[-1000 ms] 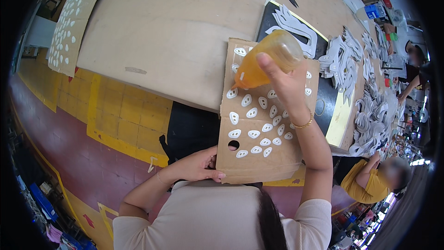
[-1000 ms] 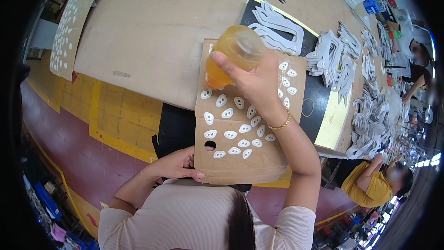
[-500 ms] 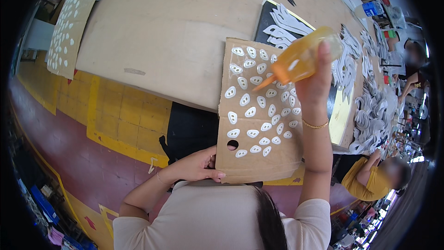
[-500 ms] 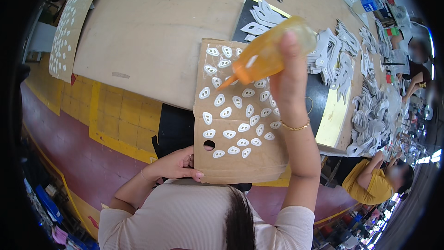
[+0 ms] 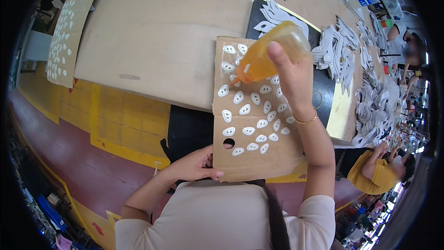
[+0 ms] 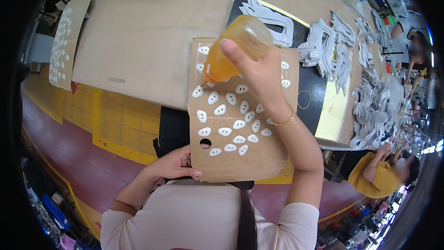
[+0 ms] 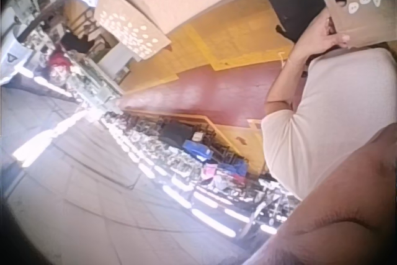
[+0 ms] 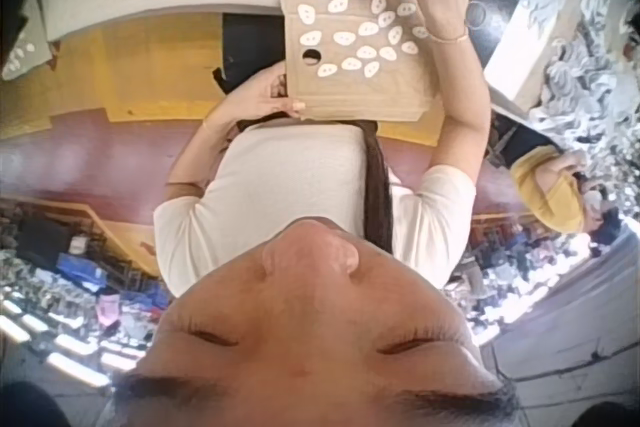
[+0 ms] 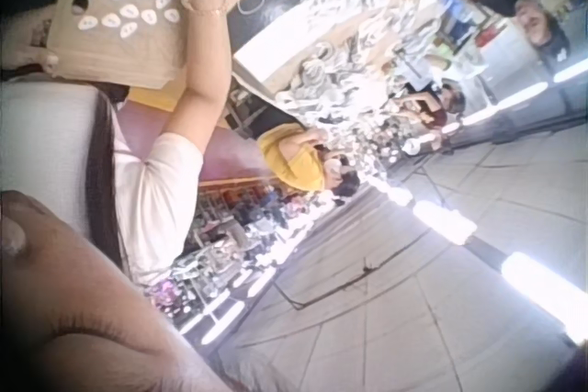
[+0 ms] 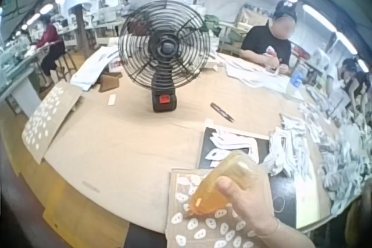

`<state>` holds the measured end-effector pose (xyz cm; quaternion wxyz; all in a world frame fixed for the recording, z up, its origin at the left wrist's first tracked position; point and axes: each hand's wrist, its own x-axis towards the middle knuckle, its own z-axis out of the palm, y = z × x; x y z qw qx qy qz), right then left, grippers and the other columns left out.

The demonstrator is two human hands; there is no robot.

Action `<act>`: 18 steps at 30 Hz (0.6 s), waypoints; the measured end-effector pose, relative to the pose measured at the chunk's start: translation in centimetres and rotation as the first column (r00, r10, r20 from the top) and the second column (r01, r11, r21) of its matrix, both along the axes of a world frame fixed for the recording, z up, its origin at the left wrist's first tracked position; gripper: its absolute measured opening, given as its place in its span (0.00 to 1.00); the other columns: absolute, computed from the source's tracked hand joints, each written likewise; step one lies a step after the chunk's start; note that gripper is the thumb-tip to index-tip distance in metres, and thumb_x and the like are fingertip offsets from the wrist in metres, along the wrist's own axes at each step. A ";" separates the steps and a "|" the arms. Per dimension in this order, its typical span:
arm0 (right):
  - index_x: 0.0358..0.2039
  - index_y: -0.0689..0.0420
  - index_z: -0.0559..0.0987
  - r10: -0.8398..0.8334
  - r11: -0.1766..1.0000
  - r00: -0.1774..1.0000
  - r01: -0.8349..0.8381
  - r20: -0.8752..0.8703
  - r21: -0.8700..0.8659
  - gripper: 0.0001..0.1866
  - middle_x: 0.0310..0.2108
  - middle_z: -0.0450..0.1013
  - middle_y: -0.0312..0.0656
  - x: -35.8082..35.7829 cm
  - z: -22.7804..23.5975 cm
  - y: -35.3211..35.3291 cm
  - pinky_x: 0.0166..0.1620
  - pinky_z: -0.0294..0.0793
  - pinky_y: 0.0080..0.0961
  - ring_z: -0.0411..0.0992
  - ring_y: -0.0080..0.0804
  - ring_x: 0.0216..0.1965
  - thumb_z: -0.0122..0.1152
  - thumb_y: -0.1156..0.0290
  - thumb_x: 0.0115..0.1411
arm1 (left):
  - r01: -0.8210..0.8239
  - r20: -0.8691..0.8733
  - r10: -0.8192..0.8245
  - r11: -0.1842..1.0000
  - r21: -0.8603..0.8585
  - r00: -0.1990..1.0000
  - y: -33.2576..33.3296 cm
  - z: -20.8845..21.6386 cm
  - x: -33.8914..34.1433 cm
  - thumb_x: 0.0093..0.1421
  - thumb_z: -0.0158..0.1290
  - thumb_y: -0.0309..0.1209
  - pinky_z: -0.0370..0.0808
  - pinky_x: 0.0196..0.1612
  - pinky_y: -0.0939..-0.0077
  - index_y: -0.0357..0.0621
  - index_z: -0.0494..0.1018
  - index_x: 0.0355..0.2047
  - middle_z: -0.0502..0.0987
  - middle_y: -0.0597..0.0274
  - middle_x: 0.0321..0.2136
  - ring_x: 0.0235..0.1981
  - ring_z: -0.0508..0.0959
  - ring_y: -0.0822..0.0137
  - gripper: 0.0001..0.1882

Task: The person arranges small white cutouts on a cardboard sheet, then uses a squeeze bottle to apply glue over each cutout. The person handles the cutouts one at a time and systematically covers them with glue.

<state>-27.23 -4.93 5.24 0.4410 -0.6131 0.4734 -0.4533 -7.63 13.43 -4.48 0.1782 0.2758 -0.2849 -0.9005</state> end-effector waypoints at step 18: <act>0.32 0.61 0.77 0.258 0.947 0.915 -0.303 -0.310 -0.106 0.19 0.27 0.77 0.41 3.4 0.4 -0.1 0.34 0.74 0.23 0.76 0.29 0.28 0.70 0.61 0.47 | -0.001 -0.038 0.001 1.000 0.016 0.999 -0.2 0.3 0.0 0.56 0.54 0.19 0.76 0.45 0.71 0.40 0.49 0.62 0.68 0.53 0.50 0.46 0.72 0.66 0.36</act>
